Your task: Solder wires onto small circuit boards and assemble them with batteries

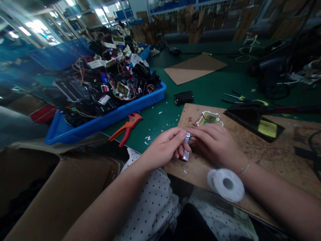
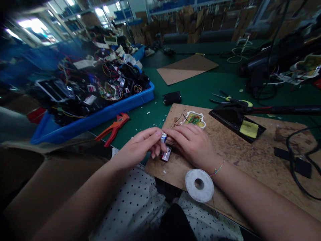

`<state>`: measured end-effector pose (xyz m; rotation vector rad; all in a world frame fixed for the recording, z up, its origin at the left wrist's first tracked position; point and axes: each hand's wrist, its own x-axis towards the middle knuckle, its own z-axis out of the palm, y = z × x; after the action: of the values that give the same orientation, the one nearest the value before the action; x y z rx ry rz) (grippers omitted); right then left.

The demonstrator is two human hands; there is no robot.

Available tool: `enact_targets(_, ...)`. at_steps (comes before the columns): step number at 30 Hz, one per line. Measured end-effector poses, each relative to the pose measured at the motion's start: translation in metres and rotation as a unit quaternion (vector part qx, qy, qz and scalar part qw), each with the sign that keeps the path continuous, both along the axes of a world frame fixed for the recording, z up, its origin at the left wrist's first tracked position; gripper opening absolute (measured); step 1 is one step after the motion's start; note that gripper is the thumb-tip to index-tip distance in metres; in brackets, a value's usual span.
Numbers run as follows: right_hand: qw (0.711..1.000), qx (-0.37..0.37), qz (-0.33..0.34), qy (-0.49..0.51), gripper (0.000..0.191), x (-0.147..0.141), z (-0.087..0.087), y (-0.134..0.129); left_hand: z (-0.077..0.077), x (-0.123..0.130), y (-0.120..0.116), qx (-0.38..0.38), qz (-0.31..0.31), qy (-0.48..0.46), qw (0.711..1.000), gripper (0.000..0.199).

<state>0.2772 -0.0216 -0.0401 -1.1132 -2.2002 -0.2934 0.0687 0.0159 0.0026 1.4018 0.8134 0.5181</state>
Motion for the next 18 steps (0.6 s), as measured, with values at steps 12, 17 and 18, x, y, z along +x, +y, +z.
enact_targets(12,0.999,-0.013,-0.005,0.052,0.012,0.002,0.001,0.001,0.005,-0.012,-0.005,0.272,0.191,0.091,0.939,0.024)
enact_targets(17,0.998,-0.01,-0.006,0.065,0.011,0.002,0.0,0.001,0.001,-0.014,0.006,0.152,0.182,0.049,0.97,0.031)
enact_targets(18,0.997,-0.011,-0.007,0.07,0.011,0.002,0.0,0.002,0.0,-0.014,0.008,0.139,0.175,0.046,0.974,0.033)
